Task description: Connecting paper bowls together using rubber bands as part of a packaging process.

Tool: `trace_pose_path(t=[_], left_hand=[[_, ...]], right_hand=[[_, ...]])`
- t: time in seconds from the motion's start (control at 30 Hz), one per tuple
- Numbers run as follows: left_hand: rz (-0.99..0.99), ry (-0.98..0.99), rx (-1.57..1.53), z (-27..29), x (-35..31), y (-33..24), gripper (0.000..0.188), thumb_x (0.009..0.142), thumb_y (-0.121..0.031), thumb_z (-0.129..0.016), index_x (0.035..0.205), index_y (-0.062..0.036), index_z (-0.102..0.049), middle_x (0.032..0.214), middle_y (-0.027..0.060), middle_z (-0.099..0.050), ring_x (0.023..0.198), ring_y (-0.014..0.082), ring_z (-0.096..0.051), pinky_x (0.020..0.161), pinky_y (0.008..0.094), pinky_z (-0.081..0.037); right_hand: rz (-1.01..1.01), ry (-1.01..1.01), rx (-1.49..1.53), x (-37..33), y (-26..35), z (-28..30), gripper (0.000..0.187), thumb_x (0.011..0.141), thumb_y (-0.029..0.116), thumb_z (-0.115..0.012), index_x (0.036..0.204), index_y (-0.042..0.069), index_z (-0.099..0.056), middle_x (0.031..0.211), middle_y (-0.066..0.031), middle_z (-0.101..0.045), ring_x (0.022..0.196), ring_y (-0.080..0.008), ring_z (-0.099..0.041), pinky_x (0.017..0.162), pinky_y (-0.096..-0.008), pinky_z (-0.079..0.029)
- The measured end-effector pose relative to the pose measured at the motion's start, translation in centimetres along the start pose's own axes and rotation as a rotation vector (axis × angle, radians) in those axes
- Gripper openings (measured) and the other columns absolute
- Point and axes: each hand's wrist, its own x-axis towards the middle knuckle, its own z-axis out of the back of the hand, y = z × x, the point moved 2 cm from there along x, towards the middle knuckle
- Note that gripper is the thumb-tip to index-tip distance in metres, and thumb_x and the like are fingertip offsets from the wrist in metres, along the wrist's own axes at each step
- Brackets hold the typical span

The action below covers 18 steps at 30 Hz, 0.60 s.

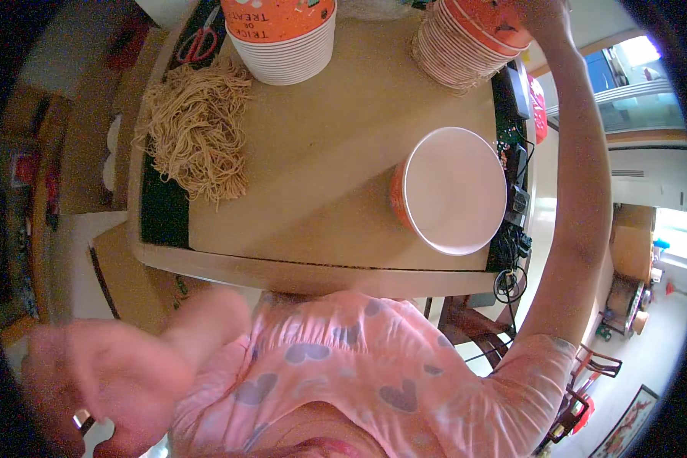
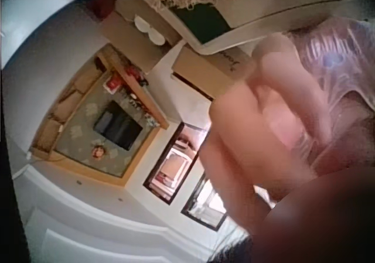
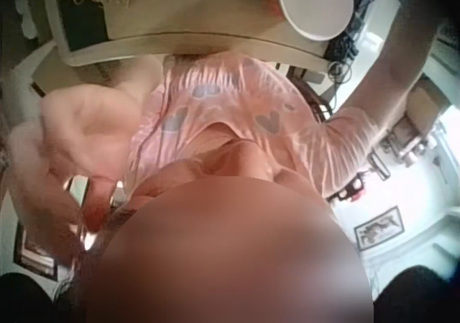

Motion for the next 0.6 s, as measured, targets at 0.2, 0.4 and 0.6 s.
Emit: trace_pose_path(t=[0.2,0.4,0.6], left_hand=[[0.100,0.096,0.200,2.6,-2.1,-1.2,0.013,0.078,-0.023,-0.072,0.088,-0.0227,-0.064,0.096,-0.0015,-0.045,0.088,0.0158,-0.042,0.072,0.0303,-0.033],[0.214,0.049,0.538,6.8,-5.4,-0.7,0.018,0.085,-0.021,-0.059,0.100,-0.0121,-0.055,0.099,0.0103,-0.045,0.086,0.0225,-0.041,0.071,0.0329,-0.034],[0.214,-0.072,0.722,9.0,-6.6,-0.9,0.013,0.086,-0.013,-0.056,0.097,-0.0072,-0.054,0.099,0.0160,-0.052,0.081,0.0224,-0.048,0.067,0.0324,-0.040]], right_hand=[[-0.391,-0.194,0.303,0.1,4.5,1.9,0.050,0.086,0.023,-0.060,0.130,0.005,-0.046,0.126,-0.0203,-0.050,0.120,-0.0385,-0.043,0.102,-0.0462,-0.034],[-0.414,0.060,0.333,-0.3,-0.5,1.0,0.035,0.087,0.020,-0.058,0.118,0.004,-0.055,0.116,-0.0151,-0.059,0.106,-0.0341,-0.056,0.092,-0.0422,-0.044],[-0.352,-0.196,0.060,-2.1,3.7,0.8,0.030,0.090,0.021,-0.050,0.114,0.006,-0.059,0.108,-0.0128,-0.063,0.100,-0.0294,-0.060,0.088,-0.0407,-0.048]])
